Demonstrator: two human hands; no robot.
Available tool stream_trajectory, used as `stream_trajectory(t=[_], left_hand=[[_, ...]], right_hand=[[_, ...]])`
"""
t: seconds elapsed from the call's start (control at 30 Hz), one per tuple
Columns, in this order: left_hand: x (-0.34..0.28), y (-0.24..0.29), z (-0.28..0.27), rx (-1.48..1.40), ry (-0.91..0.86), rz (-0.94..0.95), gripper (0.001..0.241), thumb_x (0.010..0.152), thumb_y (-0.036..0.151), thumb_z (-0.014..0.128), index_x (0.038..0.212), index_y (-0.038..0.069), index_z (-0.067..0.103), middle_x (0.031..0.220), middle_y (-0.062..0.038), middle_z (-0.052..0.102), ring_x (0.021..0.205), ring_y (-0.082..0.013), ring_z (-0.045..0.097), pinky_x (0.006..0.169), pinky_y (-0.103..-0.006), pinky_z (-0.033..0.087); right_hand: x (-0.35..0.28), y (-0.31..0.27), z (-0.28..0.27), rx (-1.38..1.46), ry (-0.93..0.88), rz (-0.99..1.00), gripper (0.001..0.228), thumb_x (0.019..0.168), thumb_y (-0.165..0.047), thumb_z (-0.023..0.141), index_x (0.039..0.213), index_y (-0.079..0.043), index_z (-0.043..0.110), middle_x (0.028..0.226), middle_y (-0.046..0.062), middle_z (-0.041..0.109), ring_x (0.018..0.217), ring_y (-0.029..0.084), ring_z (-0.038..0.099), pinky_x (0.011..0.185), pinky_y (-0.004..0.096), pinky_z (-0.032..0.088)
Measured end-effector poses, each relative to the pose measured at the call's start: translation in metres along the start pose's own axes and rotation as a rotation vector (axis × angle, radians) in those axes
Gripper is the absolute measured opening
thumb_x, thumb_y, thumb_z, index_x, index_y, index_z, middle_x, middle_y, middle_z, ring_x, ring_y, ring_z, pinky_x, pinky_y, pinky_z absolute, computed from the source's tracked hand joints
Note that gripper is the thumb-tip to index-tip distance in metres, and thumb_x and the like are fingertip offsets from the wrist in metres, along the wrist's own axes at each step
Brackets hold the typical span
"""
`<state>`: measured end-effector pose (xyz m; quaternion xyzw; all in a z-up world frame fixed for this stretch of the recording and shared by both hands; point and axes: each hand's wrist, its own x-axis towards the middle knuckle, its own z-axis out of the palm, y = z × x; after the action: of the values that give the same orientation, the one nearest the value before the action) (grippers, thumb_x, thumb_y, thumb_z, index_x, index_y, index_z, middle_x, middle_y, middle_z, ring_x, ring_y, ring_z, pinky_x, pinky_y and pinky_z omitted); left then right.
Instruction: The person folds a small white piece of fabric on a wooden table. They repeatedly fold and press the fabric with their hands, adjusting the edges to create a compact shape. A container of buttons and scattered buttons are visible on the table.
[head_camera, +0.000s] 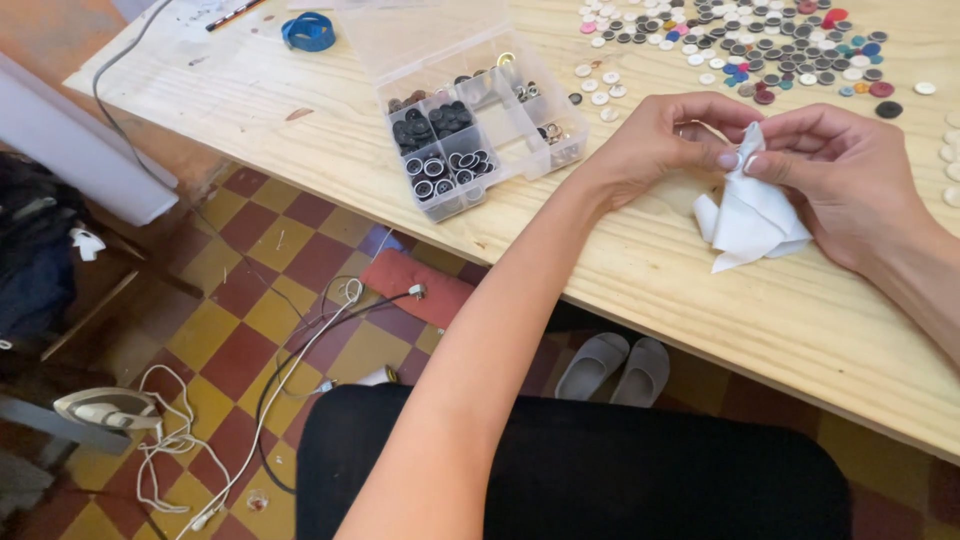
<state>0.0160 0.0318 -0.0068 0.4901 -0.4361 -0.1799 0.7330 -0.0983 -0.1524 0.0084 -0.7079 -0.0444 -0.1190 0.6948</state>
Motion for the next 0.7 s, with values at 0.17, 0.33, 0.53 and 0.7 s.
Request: stream_trajectory(t=[0.17,0.33,0.53,0.7], left_hand=[[0.001,0.006,0.005,0.01,0.008,-0.076,0.041,0.073,0.0,0.091,0.112,0.007,0.079,0.107,-0.011,0.078,0.083,-0.0193,0.072,0.079,-0.0342,0.063],[-0.005,0.011,0.004,-0.019,-0.094,-0.111,0.049,0.08,0.003,0.086,0.127,0.006,0.072,0.117,-0.01,0.073,0.107,-0.0209,0.07,0.091,-0.0343,0.062],[-0.006,0.02,0.003,-0.15,-0.183,-0.206,0.068,0.076,0.012,0.093,0.137,0.005,0.065,0.14,-0.014,0.065,0.132,-0.0269,0.062,0.111,-0.0407,0.056],[0.001,0.016,-0.006,-0.141,-0.169,-0.236,0.062,0.078,0.014,0.09,0.135,0.006,0.067,0.137,-0.012,0.068,0.131,-0.0288,0.062,0.117,-0.0432,0.05]], right_hand=[[-0.002,-0.007,0.005,-0.018,0.072,0.021,0.027,0.083,0.005,0.079,0.106,-0.005,0.07,0.098,0.008,0.074,0.085,0.013,0.072,0.084,0.023,0.064],[-0.001,0.0,0.0,0.065,0.019,0.056,0.029,0.077,0.006,0.08,0.103,-0.002,0.069,0.094,0.012,0.075,0.079,0.017,0.07,0.078,0.026,0.059],[-0.003,0.013,-0.004,0.033,-0.032,0.063,0.028,0.071,0.011,0.08,0.096,0.003,0.069,0.093,0.017,0.076,0.078,0.022,0.072,0.075,0.03,0.059],[-0.004,0.005,0.004,0.016,0.075,0.086,0.029,0.073,0.013,0.076,0.099,0.006,0.067,0.099,0.02,0.075,0.083,0.025,0.072,0.082,0.032,0.061]])
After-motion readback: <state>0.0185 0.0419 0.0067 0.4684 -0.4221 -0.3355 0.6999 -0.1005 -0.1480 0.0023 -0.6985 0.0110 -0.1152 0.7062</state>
